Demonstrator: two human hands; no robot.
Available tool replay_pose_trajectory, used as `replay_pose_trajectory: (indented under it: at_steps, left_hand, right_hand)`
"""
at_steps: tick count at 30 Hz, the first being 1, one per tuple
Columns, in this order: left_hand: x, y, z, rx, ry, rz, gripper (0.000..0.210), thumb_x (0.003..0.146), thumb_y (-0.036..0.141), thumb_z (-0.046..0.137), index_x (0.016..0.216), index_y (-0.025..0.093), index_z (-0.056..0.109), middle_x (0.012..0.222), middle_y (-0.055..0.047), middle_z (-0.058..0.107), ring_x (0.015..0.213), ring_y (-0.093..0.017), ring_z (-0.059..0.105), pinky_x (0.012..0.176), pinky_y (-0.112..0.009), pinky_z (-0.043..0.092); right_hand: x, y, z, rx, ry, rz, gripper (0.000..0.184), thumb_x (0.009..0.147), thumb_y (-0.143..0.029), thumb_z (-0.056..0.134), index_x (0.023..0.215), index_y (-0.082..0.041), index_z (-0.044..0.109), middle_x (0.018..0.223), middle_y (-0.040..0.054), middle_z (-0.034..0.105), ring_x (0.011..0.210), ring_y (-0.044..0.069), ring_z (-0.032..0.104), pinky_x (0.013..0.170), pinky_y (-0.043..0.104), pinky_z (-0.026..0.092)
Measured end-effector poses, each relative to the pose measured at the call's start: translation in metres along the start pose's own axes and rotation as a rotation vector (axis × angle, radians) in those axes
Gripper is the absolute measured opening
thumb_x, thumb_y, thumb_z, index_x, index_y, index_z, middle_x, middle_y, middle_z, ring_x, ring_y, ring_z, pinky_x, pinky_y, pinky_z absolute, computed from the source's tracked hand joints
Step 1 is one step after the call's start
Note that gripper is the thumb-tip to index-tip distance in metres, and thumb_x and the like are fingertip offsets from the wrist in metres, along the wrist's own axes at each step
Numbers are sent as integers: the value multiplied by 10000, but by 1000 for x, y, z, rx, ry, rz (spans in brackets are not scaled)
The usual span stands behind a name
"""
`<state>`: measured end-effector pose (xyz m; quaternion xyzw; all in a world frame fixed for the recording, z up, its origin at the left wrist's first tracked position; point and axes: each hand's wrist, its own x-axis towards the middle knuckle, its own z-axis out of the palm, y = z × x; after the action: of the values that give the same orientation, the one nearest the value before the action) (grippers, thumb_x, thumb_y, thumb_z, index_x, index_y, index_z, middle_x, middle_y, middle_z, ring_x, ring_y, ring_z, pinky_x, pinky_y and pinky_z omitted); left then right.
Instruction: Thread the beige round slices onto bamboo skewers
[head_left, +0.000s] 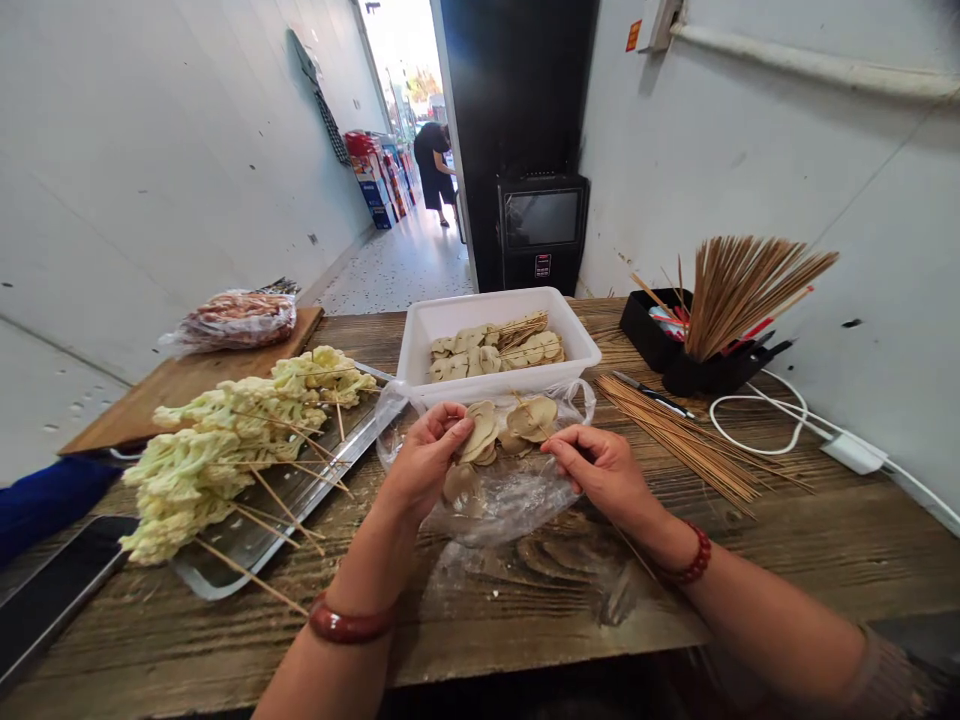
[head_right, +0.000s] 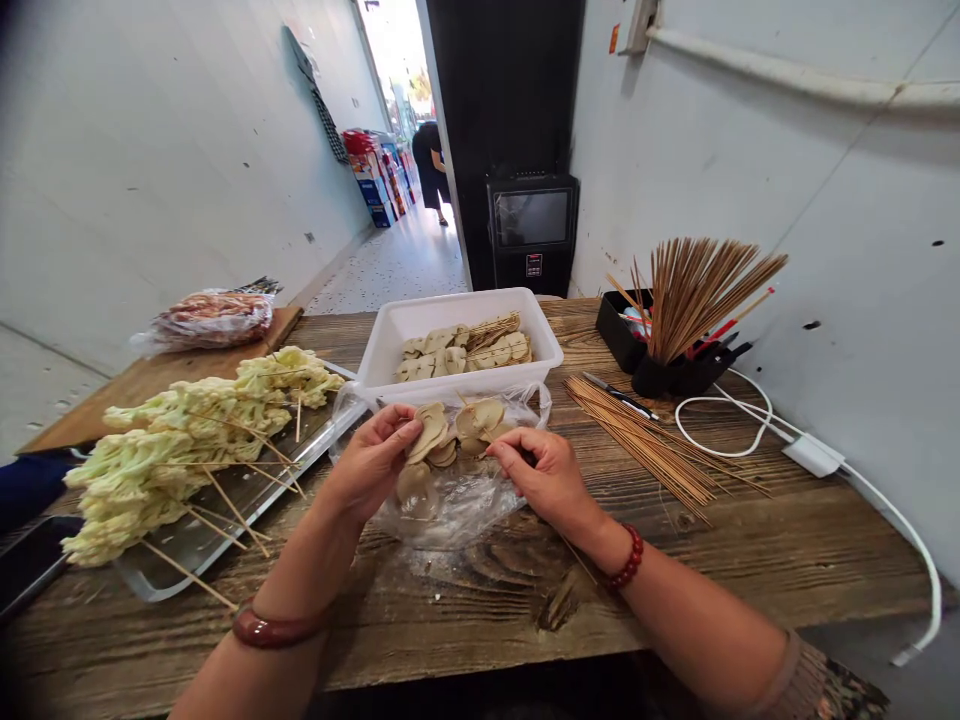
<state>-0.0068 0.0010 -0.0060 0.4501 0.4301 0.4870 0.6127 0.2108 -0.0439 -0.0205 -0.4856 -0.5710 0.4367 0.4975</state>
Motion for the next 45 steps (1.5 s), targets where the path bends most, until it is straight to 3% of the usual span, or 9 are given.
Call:
replay_pose_trajectory:
  at_steps: [4, 8, 12, 17, 21, 25, 32, 38, 45]
  left_hand:
    - [0, -2, 0, 132, -24, 48, 275, 698, 368, 779, 799, 170, 617, 659, 26, 586, 573, -99, 499, 536, -204, 382]
    - [3, -5, 1, 488, -106, 205, 133, 736, 285, 719, 718, 168, 659, 912, -71, 687, 806, -186, 606, 732, -299, 463]
    - [4, -4, 2, 747, -10, 437, 42, 699, 195, 709, 661, 191, 692, 861, -61, 657, 900, -220, 584, 846, -350, 437]
    - [1, -3, 1, 447, -27, 221, 144, 737, 298, 726, 759, 167, 669, 702, -2, 612, 650, -134, 531, 603, -246, 415]
    - [-2, 1, 3, 123, -29, 41, 256, 713, 353, 776, 781, 160, 620, 669, 29, 581, 581, -92, 512, 560, -209, 426]
    - [-3, 5, 6, -71, -63, -90, 362, 661, 369, 828, 834, 175, 576, 704, 20, 632, 582, -132, 627, 538, -232, 478]
    - [0, 4, 1, -113, 13, -48, 392, 566, 245, 887, 865, 144, 655, 671, 10, 682, 528, -107, 648, 418, -145, 341]
    - [0, 4, 0, -121, 60, -33, 377, 539, 274, 895, 845, 127, 731, 739, -42, 742, 613, -126, 651, 577, -211, 482]
    - [0, 7, 2, -121, 91, -25, 355, 507, 267, 896, 804, 133, 753, 677, -19, 706, 564, -99, 572, 537, -207, 430]
  right_hand:
    - [1, -1, 0, -14, 6, 14, 273, 847, -373, 602, 772, -134, 712, 538, -25, 556, 390, 69, 452, 395, 189, 335]
    - [2, -1, -1, -9, 14, 26, 276, 839, -383, 605, 783, -134, 709, 541, -27, 554, 392, 72, 454, 391, 191, 331]
    - [2, 0, 0, -11, 23, 24, 280, 836, -389, 609, 767, -136, 706, 539, -25, 555, 391, 74, 457, 392, 194, 331]
    - [2, 1, -1, -17, 16, 11, 278, 847, -383, 604, 765, -139, 709, 552, -17, 575, 394, 74, 459, 397, 194, 334]
    - [1, 1, -2, -11, 5, 0, 278, 853, -387, 604, 771, -144, 712, 544, -23, 556, 401, 77, 458, 399, 196, 334]
    - [-1, -1, -1, -11, -41, -8, 290, 864, -403, 596, 775, -155, 718, 529, -28, 546, 399, 79, 452, 396, 196, 342]
    - [-6, -5, 4, -87, -163, -81, 238, 865, -314, 586, 750, -153, 717, 527, -23, 561, 392, 71, 433, 385, 190, 326]
    - [-7, -6, 6, -125, -174, -92, 247, 865, -316, 585, 757, -149, 732, 557, 0, 608, 436, 92, 486, 400, 197, 344]
    - [-7, -6, 6, -192, -189, -115, 224, 864, -276, 577, 790, -153, 749, 603, 25, 666, 552, 133, 588, 467, 206, 397]
